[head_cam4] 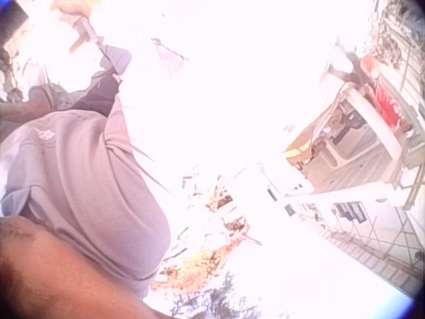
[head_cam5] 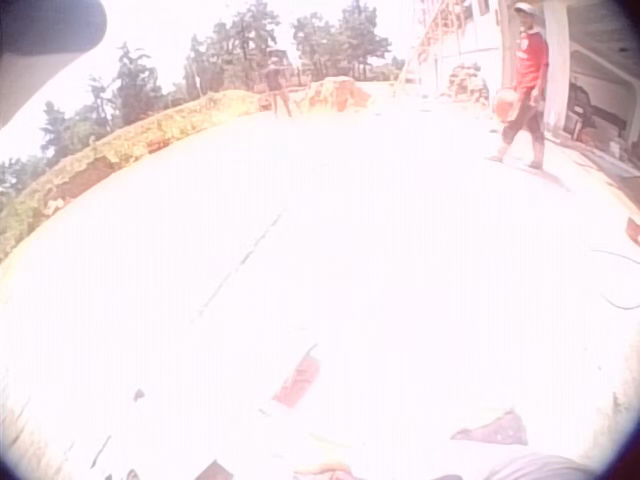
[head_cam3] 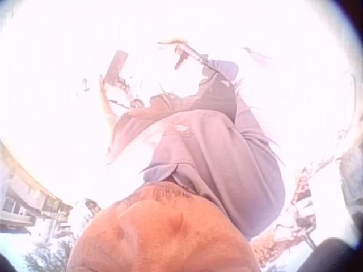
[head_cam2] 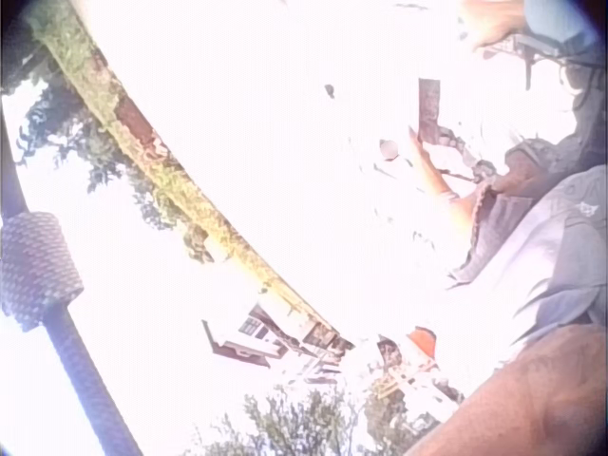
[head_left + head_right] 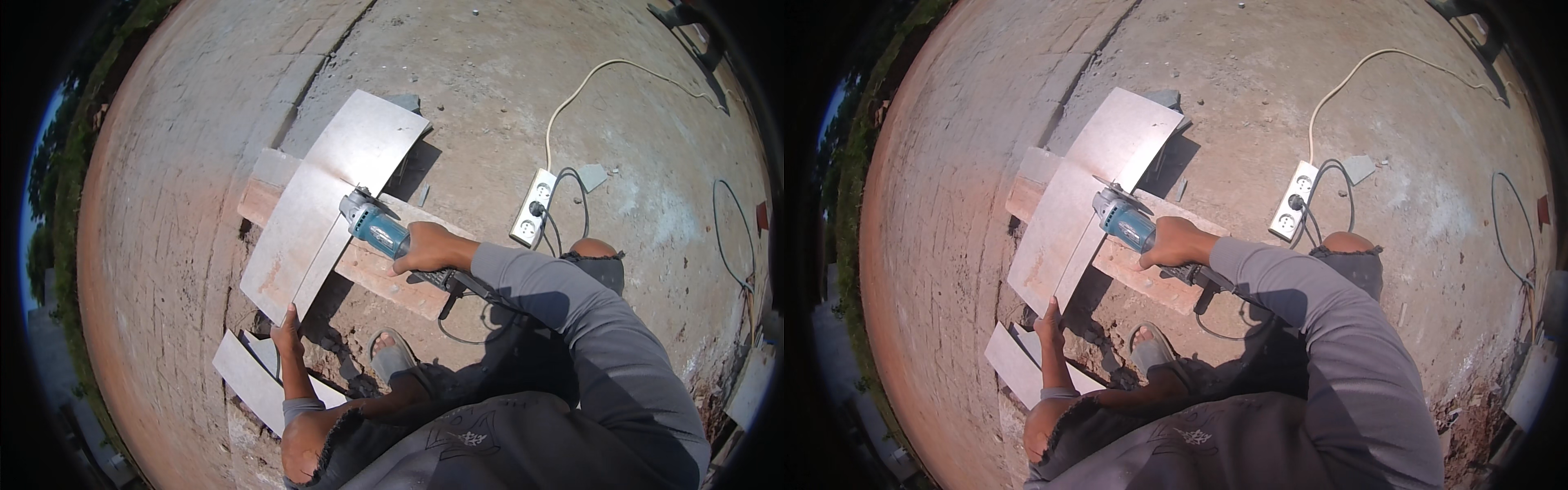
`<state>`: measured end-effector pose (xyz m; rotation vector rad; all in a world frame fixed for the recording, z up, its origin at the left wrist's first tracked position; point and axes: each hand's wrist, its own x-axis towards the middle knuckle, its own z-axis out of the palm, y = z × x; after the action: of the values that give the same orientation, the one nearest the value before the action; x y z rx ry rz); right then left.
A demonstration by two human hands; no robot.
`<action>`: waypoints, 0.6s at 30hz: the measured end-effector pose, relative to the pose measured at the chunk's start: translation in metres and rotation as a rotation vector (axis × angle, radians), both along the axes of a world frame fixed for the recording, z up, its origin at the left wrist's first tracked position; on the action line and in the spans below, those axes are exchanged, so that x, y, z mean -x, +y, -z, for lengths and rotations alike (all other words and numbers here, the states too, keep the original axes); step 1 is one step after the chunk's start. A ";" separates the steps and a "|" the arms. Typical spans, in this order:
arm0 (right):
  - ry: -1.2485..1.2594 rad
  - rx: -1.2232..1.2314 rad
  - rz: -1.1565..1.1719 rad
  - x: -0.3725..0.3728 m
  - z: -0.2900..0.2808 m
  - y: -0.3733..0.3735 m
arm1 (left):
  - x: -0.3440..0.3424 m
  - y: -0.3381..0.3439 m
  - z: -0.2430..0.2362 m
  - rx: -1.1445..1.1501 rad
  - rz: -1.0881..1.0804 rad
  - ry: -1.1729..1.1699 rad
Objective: The person uses an angle grinder to cut and shape ceramic tiles while working on the ground.
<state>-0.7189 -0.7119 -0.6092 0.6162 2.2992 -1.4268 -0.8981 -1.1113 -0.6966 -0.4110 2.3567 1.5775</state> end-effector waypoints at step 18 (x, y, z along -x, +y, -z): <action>0.005 0.009 -0.007 0.009 0.007 0.000 | -0.006 0.012 -0.019 0.034 -0.031 -0.101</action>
<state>-0.7281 -0.7117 -0.6160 0.6026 2.2959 -1.4363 -0.8921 -1.0996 -0.6774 -0.5242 2.3142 1.4948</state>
